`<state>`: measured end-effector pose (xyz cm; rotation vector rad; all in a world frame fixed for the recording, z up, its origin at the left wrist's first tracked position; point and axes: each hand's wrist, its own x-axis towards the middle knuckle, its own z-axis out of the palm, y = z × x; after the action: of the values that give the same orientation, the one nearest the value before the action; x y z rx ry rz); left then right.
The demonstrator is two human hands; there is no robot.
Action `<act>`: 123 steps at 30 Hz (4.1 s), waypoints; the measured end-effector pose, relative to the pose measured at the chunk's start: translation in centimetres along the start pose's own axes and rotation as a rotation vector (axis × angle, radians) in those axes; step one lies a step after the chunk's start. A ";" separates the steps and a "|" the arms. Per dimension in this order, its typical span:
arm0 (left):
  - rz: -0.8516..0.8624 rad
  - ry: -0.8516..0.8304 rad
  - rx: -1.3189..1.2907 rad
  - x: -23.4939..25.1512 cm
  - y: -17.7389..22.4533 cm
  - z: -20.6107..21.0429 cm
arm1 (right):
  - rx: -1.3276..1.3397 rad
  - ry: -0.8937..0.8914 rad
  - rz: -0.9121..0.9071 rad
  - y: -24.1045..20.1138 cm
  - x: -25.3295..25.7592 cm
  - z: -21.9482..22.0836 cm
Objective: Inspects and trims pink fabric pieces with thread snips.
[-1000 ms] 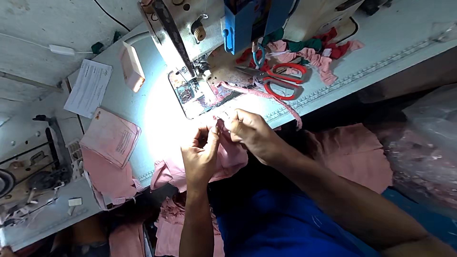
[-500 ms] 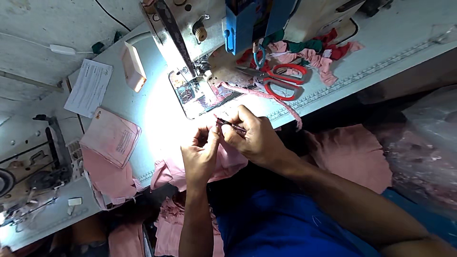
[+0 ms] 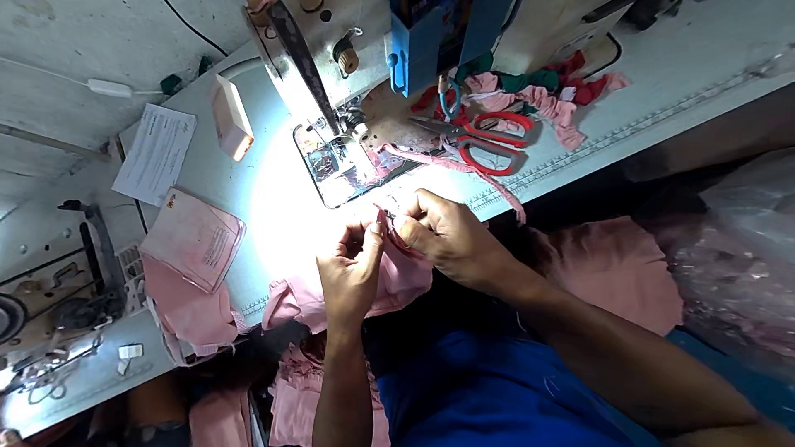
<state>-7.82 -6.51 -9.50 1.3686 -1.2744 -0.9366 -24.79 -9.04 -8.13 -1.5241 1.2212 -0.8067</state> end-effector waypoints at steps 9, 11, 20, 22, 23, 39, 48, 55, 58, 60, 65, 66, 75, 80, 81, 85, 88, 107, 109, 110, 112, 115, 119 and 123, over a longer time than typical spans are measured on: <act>0.037 -0.024 0.012 0.2 0.3 -0.3 | 0.954 -0.264 0.405 0.3 1.1 0.2; 0.028 -0.028 0.008 0.2 0.2 -0.3 | 0.896 -0.234 0.349 0.3 1.0 0.4; -0.008 -0.011 -0.031 0.0 -0.4 -0.7 | 1.187 -0.144 0.231 0.1 1.3 -1.3; -0.008 0.002 -0.081 0.0 -0.5 -0.8 | 0.751 -0.047 0.065 0.9 1.0 -0.9; -0.006 0.000 -0.103 0.1 -0.5 -0.8 | 0.528 -0.032 -0.011 1.2 0.6 -0.6; 0.198 0.249 -0.270 3.3 1.8 -9.4 | 0.074 -0.449 -0.098 4.4 0.1 -0.4; 0.183 0.455 0.338 4.3 0.8 -12.9 | 0.067 -0.186 -0.040 3.4 0.0 1.0; 0.327 0.015 0.251 -5.3 0.0 -2.2 | 0.587 -0.313 0.058 1.6 -2.0 1.3; 0.326 -0.006 0.345 -5.6 0.3 -2.8 | 0.647 -0.365 0.066 1.5 -2.6 1.0; 0.350 0.016 0.452 -5.6 0.8 -2.7 | 0.589 -0.321 0.014 1.1 -2.8 1.2; 0.262 0.066 0.298 -6.2 0.9 -2.5 | 0.468 -0.182 -0.071 0.2 -2.8 2.0; 0.207 0.084 0.190 -6.3 0.9 -2.5 | 0.437 -0.166 -0.085 0.1 -2.9 2.1; -0.005 0.089 -0.237 -6.3 1.1 -2.8 | -0.021 0.117 -0.384 0.0 -3.6 3.1; 0.050 0.066 -0.182 -6.3 1.5 -2.6 | -0.107 0.108 -0.501 -0.5 -3.6 2.7; 0.060 0.068 -0.182 -6.3 1.5 -2.6 | -0.131 0.107 -0.503 -0.5 -3.5 2.7; 0.084 0.090 -0.167 -6.1 1.7 -2.5 | -0.158 0.107 -0.493 -0.5 -3.3 2.9; 0.064 0.106 -0.131 -6.1 1.9 -2.7 | -0.152 0.106 -0.508 -0.6 -3.2 2.8; 0.247 0.050 0.187 -6.0 2.2 -2.0 | 0.185 0.042 -0.215 -1.4 -2.4 2.3; 0.264 0.102 0.252 -5.9 2.1 -1.8 | 0.233 0.012 -0.187 -1.5 -2.4 2.3; 0.266 0.118 0.271 -5.8 2.2 -1.8 | 0.247 0.001 -0.181 -1.5 -2.4 2.3; 0.252 0.123 0.262 -5.7 2.4 -2.0 | 0.258 -0.011 -0.172 -1.5 -2.2 2.1; 0.229 0.109 0.177 -5.5 2.6 -2.2 | 0.257 -0.023 -0.171 -1.7 -2.1 1.9; 0.067 0.054 -0.152 -5.2 2.7 -2.4 | 0.389 -0.094 -0.137 -1.4 -1.9 1.9; -0.042 0.014 -0.367 -5.0 2.3 -2.4 | 0.726 -0.184 0.036 -0.7 -2.1 2.4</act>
<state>-6.71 -1.08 -7.22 1.1145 -1.0054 -1.1247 -23.00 -6.31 -8.04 -0.9483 0.6981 -0.9297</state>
